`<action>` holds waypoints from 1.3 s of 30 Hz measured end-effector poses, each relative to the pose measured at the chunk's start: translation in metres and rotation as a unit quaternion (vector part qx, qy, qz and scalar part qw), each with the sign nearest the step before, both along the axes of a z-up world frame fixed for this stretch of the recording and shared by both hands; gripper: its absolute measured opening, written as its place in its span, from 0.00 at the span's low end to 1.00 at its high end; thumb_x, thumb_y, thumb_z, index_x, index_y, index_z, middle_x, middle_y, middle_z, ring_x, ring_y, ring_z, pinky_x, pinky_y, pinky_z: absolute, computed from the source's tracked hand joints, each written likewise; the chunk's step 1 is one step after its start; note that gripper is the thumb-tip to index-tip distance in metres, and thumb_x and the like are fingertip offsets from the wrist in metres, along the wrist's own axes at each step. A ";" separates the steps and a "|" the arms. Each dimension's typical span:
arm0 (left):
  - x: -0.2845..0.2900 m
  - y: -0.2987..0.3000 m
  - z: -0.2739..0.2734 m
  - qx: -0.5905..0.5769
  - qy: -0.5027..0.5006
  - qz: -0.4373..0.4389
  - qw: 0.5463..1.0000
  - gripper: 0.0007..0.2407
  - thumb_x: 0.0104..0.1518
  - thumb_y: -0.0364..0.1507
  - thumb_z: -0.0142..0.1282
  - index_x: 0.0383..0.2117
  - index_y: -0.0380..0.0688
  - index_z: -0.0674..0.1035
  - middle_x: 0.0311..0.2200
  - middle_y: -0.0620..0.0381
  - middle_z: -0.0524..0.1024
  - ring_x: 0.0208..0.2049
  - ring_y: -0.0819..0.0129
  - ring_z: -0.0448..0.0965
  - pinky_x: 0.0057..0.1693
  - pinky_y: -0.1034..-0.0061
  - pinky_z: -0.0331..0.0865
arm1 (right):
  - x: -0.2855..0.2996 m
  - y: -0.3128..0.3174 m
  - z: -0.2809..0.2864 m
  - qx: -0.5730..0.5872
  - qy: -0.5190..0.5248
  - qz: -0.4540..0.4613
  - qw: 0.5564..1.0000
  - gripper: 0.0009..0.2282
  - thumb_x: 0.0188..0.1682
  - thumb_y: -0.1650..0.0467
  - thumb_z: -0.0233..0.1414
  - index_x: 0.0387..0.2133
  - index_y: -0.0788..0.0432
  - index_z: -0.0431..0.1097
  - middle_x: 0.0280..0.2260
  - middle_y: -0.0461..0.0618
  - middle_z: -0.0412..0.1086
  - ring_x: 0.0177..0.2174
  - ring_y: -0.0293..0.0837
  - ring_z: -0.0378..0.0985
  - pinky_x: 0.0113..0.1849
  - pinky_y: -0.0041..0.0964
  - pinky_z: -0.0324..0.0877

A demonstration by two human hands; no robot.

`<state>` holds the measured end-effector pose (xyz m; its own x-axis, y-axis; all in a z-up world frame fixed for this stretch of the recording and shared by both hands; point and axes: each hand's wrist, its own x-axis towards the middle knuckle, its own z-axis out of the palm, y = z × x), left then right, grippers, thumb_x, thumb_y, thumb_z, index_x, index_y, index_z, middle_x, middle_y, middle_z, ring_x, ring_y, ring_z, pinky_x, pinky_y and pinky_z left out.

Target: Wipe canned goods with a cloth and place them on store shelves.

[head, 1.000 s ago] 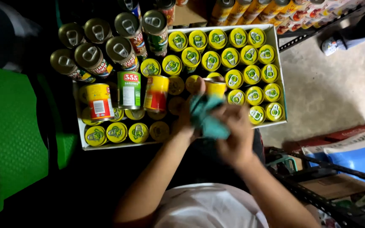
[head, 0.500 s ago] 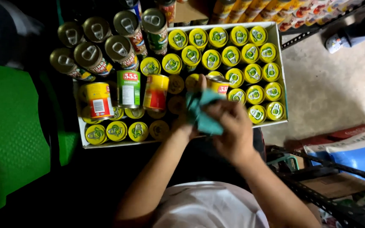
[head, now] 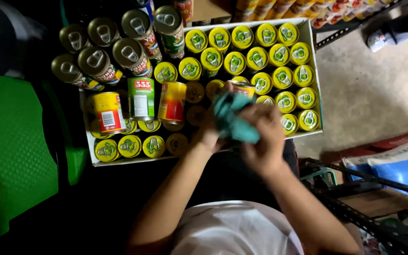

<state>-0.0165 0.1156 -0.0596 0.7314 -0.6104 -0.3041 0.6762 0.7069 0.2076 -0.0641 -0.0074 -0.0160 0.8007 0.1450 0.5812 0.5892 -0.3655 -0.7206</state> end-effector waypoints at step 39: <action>0.006 0.004 0.023 0.010 -0.011 0.073 0.997 0.30 0.60 0.60 0.46 0.48 0.42 0.75 0.37 0.55 0.78 0.35 0.69 0.81 0.33 0.82 0.70 | -0.021 -0.012 -0.009 -0.078 -0.006 -0.037 0.996 0.14 0.43 0.77 0.57 0.43 0.54 0.78 0.40 0.55 0.68 0.36 0.58 0.76 0.41 0.49 0.71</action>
